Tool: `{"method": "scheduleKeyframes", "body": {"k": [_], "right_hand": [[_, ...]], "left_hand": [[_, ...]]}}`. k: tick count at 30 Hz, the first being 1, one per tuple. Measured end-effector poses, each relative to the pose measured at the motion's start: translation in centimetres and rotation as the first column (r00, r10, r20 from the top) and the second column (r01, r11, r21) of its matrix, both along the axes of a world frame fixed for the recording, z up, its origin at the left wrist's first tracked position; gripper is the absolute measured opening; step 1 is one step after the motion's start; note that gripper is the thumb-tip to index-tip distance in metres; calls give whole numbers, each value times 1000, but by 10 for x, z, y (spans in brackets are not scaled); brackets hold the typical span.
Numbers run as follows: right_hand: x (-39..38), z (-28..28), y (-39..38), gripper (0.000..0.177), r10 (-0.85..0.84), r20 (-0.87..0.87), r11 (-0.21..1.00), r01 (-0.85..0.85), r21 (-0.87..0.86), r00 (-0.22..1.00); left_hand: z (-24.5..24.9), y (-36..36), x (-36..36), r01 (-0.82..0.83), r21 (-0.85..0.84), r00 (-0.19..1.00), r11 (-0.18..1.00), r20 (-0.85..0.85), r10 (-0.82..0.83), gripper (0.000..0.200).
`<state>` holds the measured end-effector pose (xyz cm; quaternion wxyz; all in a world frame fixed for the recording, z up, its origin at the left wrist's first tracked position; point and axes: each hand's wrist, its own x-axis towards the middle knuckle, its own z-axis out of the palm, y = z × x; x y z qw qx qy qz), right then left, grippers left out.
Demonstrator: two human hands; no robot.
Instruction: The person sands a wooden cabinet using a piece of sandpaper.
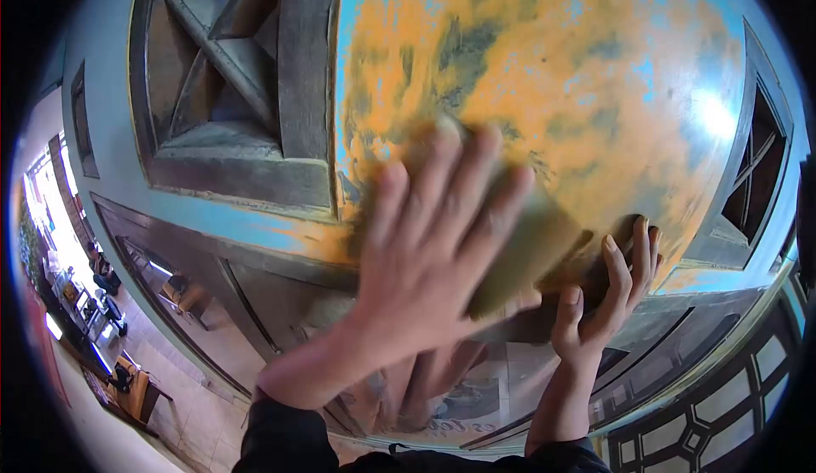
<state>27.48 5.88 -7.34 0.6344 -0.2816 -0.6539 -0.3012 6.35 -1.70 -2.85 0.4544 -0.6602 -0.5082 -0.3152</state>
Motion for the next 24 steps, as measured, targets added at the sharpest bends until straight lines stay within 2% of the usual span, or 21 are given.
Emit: {"method": "scheduleKeyframes", "body": {"k": [1,2,4,5,7,8,9,10,11,14,17,21,24], "right_hand": [[0,-1,-1,51,4,4,1000,-4,-3,1000],[1,-1,-1,51,9,8,1000,-9,-9,1000],[1,-2,-1,51,22,0,1000,-22,-8,1000],[1,-3,-1,51,20,-2,1000,-20,-11,1000],[2,-6,-1,50,14,1,1000,-14,-22,1000],[4,-6,-1,50,12,12,1000,-12,-23,1000],[4,-6,-1,50,8,16,1000,-8,-21,1000],[4,-6,0,50,0,18,1000,0,-16,1000],[2,-6,0,50,2,8,1000,-2,-14,1000],[1,-5,-2,50,6,3,1000,-6,-20,1000],[-1,-7,-1,50,4,-7,1000,-4,-12,1000],[5,-11,1,50,-10,38,1000,11,-12,999],[3,-10,0,50,-21,16,1000,21,-18,1000]], "left_hand": [[25,-2,-9,59,22,996,998,67,-61,102],[39,0,-18,17,114,997,993,69,-25,105],[44,4,-25,45,156,996,987,65,-55,109],[36,3,-22,72,143,993,987,79,-84,108],[-7,0,-11,108,42,985,993,132,-113,94],[-36,1,-5,126,14,983,992,131,-127,93],[-51,-3,-1,100,-29,987,995,126,-96,91],[-52,-3,-9,61,-63,996,996,71,-57,96],[-44,-8,-16,21,-99,1000,995,24,-18,102],[16,-13,-34,-20,2,998,1000,66,20,104],[16,-11,-32,39,13,995,999,94,-41,104],[-87,-11,-14,11,-143,998,990,55,-3,102],[-64,-17,-31,18,-165,998,986,60,-8,100]]}}
